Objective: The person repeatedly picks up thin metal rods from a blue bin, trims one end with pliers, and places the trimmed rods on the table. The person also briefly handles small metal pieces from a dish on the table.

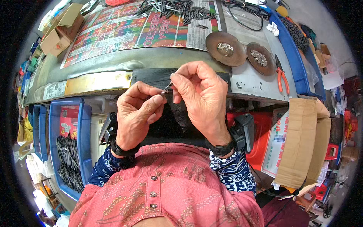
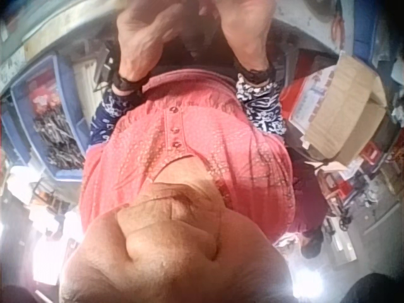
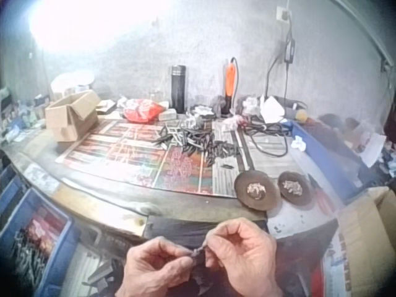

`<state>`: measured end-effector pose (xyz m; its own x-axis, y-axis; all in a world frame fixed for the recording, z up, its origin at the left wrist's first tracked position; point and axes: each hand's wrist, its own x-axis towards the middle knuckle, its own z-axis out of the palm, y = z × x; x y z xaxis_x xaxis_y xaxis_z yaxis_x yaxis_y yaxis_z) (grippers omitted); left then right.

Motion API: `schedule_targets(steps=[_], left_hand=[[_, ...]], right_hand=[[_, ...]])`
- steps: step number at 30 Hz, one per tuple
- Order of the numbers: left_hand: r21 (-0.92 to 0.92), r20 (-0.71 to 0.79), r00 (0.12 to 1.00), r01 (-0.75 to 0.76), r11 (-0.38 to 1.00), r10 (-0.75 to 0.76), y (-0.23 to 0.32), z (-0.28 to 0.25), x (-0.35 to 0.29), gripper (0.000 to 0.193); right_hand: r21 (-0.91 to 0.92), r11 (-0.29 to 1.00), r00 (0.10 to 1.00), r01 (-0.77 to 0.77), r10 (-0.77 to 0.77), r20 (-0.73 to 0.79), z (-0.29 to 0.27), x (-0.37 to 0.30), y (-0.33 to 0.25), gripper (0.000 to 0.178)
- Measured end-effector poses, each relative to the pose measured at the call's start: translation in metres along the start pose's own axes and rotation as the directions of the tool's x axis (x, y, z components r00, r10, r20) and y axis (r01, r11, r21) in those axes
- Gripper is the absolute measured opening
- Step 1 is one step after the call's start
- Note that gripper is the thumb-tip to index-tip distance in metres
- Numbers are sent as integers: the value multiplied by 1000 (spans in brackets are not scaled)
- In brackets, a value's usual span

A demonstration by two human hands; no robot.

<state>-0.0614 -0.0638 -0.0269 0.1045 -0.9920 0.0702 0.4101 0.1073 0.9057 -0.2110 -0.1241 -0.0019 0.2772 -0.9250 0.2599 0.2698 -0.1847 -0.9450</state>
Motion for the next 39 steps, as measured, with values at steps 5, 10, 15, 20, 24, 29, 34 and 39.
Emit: schedule_targets(steps=[5,10,15,20,24,29,34,39], left_hand=[[4,-12,1000,-15,1000,15,-1,0,-1,5],[14,-17,1000,-24,1000,24,-4,-1,-1,6],[78,-25,995,-95,992,97,-5,-1,-1,5],[221,-13,983,-176,959,183,-1,1,-2,9],[198,-42,984,-161,967,172,-1,6,-4,10],[226,-57,982,-163,960,180,-6,10,-3,10],[243,-1,991,-126,962,130,-7,8,6,7],[252,32,996,-83,964,78,1,8,13,6]], right_hand=[[-4,1000,1000,-7,7,16,0,1,0,11],[-55,998,999,-39,40,18,0,1,-2,11],[-135,990,997,-45,53,59,-2,5,-3,11],[-77,996,996,-35,41,83,-3,7,1,12],[-61,998,998,-31,35,60,-1,3,5,12],[5,999,999,-32,32,5,0,0,8,12],[-48,999,1000,-14,13,-9,-3,0,12,10],[-233,964,990,129,-137,-18,-34,-5,3,25]])
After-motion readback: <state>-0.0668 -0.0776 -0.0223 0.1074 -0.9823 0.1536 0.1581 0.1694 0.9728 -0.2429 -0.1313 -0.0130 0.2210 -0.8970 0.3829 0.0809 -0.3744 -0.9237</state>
